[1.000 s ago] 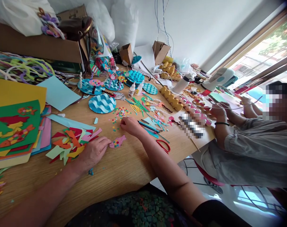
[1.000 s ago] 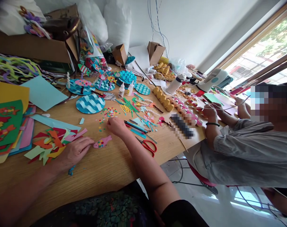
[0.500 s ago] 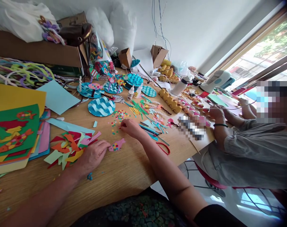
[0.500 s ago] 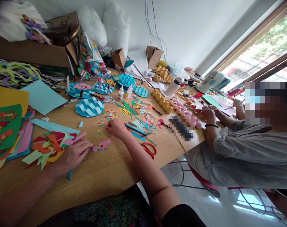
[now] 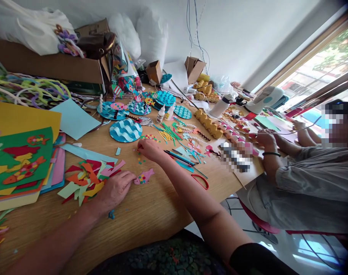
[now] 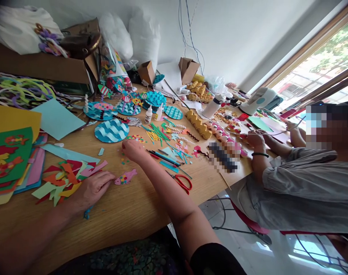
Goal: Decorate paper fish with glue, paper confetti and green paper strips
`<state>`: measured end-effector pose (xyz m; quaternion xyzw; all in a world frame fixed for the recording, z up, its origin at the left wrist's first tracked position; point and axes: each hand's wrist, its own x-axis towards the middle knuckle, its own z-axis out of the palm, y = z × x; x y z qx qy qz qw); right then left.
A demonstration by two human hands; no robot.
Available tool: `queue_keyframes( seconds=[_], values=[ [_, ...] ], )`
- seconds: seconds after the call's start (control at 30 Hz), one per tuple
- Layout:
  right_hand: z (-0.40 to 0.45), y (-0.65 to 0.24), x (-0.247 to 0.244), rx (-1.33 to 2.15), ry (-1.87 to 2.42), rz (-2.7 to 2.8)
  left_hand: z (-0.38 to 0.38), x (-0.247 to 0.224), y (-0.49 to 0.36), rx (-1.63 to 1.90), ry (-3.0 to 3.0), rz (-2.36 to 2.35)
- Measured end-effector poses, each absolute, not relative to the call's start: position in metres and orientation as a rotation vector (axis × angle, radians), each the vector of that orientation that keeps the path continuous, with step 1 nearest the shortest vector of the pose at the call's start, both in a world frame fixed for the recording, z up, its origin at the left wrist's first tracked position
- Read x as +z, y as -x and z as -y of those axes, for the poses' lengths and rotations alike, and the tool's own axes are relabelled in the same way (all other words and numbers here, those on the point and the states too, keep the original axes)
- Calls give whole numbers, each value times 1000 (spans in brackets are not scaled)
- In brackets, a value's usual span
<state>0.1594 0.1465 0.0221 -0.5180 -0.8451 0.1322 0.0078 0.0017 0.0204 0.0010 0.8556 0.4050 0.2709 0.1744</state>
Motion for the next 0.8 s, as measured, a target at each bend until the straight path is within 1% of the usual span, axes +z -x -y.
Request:
queue_keyframes(
  seconds=[0.33, 0.63, 0.7, 0.8],
  values=[
    [-142, -153, 39, 419, 1664, 2696, -22, 0, -1, 746, -2409, -1153],
    [-144, -162, 34, 490, 1623, 2600, -20, 1, -3, 800, -2323, -1161],
    [-136, -168, 39, 590, 1574, 2518, -21, 3, -3, 843, -2206, -1220],
    [-115, -177, 47, 1073, 1404, 2161, -24, 8, -2, 917, -1942, -1316]
  ],
)
